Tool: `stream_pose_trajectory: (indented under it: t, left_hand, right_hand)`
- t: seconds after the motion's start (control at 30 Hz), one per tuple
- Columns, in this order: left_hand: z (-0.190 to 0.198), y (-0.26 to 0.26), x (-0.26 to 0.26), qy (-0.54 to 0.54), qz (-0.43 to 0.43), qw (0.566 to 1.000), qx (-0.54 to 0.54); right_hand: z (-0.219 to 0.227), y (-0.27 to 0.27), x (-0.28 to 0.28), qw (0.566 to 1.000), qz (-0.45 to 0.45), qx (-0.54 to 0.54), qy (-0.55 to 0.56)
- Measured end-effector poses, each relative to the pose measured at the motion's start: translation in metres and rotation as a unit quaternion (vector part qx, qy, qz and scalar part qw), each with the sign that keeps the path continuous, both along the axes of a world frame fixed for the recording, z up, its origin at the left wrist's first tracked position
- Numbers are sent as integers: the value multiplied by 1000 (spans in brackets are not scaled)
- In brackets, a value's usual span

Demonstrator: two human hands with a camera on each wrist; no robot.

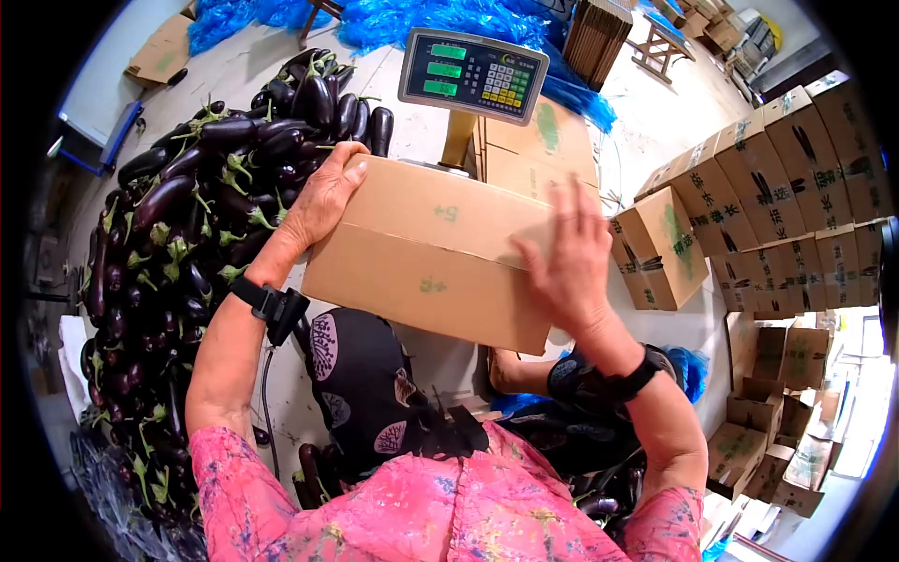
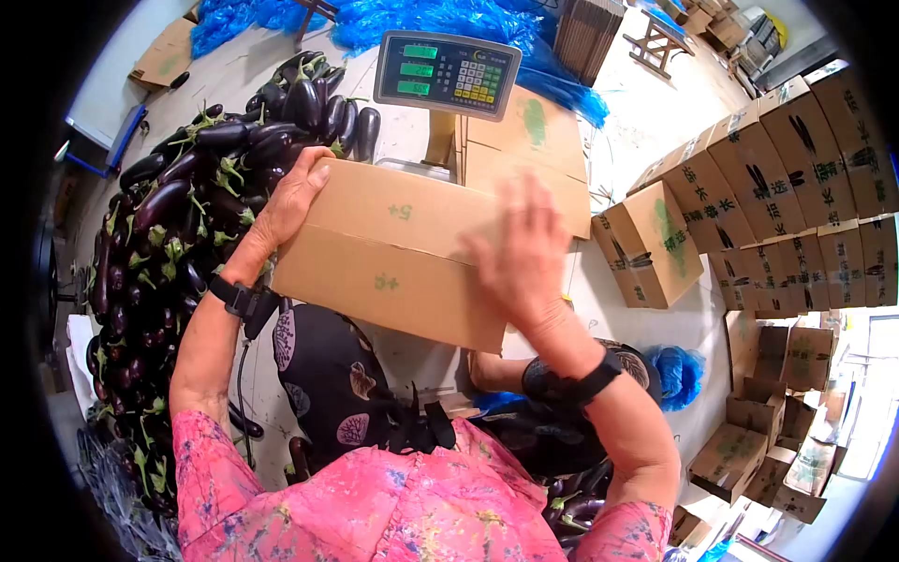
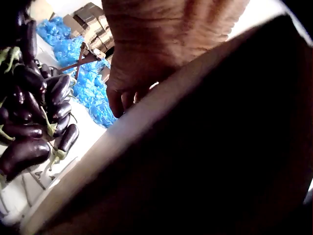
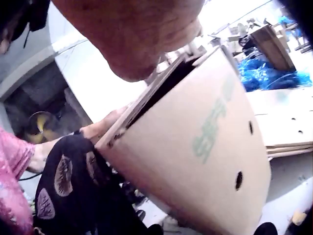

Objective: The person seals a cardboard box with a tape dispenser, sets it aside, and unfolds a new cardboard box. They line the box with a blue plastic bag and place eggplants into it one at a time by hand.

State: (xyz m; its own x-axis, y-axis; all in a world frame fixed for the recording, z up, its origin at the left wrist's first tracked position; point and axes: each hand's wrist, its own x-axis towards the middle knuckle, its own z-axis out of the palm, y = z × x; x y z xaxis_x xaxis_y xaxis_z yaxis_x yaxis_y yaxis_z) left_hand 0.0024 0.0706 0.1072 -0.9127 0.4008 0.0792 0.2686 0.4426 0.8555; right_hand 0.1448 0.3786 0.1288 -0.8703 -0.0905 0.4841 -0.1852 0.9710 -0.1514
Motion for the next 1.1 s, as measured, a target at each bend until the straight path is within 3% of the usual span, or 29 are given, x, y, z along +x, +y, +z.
stream_pose_trajectory:
  t: [0.03,0.07,0.1,0.17,0.23,0.27,0.33,0.37,0.43,0.47,0.5,0.53,0.57,0.6,0.63,0.73,0.83,0.97,1.1]
  left_hand:
    - [1,1,0,1,5,1000,-4]
    - [0,1,-2,4,4,1000,-2]
    - [-1,3,-3,13,7,1000,0]
    - [-3,4,-3,29,15,999,-3]
    - [1,3,0,-5,9,1000,-4]
    - [-1,2,-1,-5,7,1000,1]
    - [-4,3,-1,-1,5,1000,12]
    - [-5,4,-1,5,7,1000,18]
    - [-6,1,0,-3,12,1000,25]
    - [-6,1,0,-17,10,999,26]
    - [-5,1,-1,-29,5,999,27]
    - [-7,2,-3,-31,13,999,31]
    - [-7,2,-4,-50,-2,998,44]
    - [-6,1,-4,-68,-14,996,56]
    - [-5,0,-4,-86,-26,994,66]
    - [17,-4,8,-242,-40,951,189]
    - [7,-10,9,-267,-70,926,258]
    - [-5,-12,9,-192,-50,966,163]
    - [-14,-4,8,-69,24,993,89]
  right_hand:
    - [0,13,-4,996,-59,-61,13]
    - [5,27,-8,969,-125,-107,-183]
    - [13,37,-11,898,-185,-149,-370]
    - [-8,49,-3,952,-78,-181,-234]
    - [-9,56,-9,941,-91,-223,-238]
    - [-8,63,-11,954,-88,-188,-217]
    - [-30,107,-25,966,-179,-84,-167]
    - [-31,133,-32,939,-220,-110,-240]
    - [-34,135,-31,967,-207,-15,-146]
    - [-37,136,-33,958,-163,-110,-207]
    - [-14,100,-28,957,-108,-179,-202]
    - [-6,72,-23,927,-87,-272,-242]
    - [11,35,-15,866,-98,-389,-298]
    - [-27,16,-12,921,-84,-336,-180]
    - [-28,-5,-3,949,-70,-293,-90]
    - [-24,-6,-5,938,-76,-317,-117]
    - [-23,-3,-19,980,-85,-153,-95]
    - [-17,-9,-28,977,-95,-137,-132]
    - [-22,-7,-29,983,-97,-93,-124]
